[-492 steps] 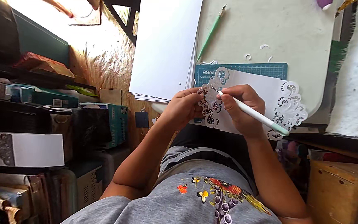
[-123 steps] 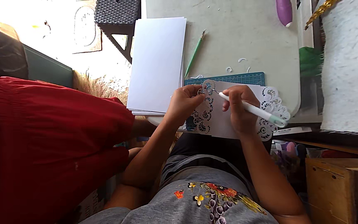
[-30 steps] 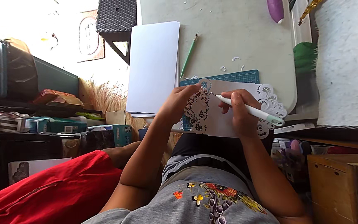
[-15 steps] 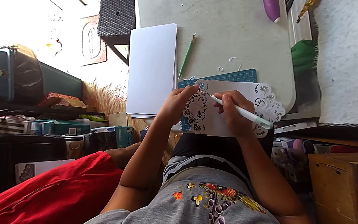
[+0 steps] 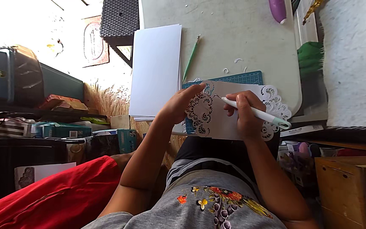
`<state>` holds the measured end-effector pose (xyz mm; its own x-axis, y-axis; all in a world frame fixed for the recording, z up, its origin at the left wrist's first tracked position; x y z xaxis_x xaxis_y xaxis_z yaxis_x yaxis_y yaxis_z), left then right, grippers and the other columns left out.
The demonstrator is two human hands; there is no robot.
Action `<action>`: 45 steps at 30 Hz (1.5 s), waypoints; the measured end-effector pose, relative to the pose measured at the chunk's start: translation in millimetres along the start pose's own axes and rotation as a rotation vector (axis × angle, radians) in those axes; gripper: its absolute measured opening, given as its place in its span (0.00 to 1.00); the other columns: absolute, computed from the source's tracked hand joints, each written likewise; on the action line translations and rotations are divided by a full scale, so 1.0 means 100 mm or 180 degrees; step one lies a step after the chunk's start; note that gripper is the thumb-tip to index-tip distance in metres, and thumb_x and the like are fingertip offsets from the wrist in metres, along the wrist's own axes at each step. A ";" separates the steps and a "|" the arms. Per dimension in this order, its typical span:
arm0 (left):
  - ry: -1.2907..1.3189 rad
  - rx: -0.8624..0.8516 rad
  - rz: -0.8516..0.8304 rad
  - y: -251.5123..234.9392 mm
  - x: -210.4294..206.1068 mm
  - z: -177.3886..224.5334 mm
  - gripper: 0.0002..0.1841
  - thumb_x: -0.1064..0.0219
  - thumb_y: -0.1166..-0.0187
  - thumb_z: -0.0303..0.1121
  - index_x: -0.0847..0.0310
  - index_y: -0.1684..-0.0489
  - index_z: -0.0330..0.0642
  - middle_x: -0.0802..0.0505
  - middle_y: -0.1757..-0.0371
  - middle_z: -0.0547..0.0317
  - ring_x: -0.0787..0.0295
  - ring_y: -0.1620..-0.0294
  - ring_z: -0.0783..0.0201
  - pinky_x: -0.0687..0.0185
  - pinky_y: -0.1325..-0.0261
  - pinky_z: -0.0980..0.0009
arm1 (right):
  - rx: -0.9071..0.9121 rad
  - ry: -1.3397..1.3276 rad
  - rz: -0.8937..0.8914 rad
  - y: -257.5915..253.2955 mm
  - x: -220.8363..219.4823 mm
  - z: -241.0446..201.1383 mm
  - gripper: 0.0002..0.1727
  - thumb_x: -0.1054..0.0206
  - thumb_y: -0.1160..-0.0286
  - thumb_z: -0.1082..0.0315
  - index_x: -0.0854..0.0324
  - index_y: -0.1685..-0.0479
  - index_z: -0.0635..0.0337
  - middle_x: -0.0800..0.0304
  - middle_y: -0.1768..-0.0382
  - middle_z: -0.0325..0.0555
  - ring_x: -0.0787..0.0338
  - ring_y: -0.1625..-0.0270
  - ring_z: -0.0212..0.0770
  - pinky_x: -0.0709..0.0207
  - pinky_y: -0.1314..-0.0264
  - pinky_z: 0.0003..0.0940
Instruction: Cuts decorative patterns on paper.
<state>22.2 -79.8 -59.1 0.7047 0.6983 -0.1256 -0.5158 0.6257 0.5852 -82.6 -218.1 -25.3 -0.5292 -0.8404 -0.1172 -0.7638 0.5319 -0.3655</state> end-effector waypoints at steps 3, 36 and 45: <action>-0.0016 -0.0058 0.0127 0.01 0.04 0.01 0.25 0.62 0.05 0.46 0.17 0.58 0.46 0.07 0.67 0.64 0.08 0.65 0.72 0.10 0.61 0.72 | 0.0120 0.0027 -0.0309 0.00 -0.09 -0.03 0.14 0.49 0.14 0.74 0.16 0.56 0.69 0.07 0.58 0.37 0.12 0.63 0.19 0.17 0.61 0.17; -0.0352 -0.0713 0.0568 0.16 0.18 0.05 0.08 0.41 0.17 0.21 0.17 0.49 0.34 0.07 0.64 0.62 0.10 0.68 0.75 0.12 0.63 0.78 | 0.0409 0.0385 -0.0766 0.01 -0.28 -0.05 0.16 0.44 0.14 0.70 0.13 0.51 0.73 0.05 0.51 0.49 0.11 0.57 0.22 0.19 0.55 0.18; -0.0343 -0.0723 0.0592 0.17 0.19 0.05 0.08 0.41 0.17 0.20 0.17 0.49 0.34 0.07 0.66 0.63 0.10 0.69 0.76 0.13 0.64 0.79 | 0.0410 0.0443 -0.0858 0.01 -0.30 -0.05 0.15 0.42 0.14 0.70 0.11 0.49 0.71 0.04 0.51 0.49 0.08 0.48 0.29 0.19 0.43 0.27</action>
<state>29.1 -58.0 -47.6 0.6295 0.7747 0.0596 -0.7278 0.5610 0.3946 -68.8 -191.8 -17.4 -0.3664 -0.9222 0.1237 -0.8349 0.2672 -0.4812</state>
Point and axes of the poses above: each hand's wrist, its own y-axis away from the middle knuckle, its own x-axis out of the back of the hand, z = x × y, the point moved 10 cm from there along -y, towards the middle knuckle
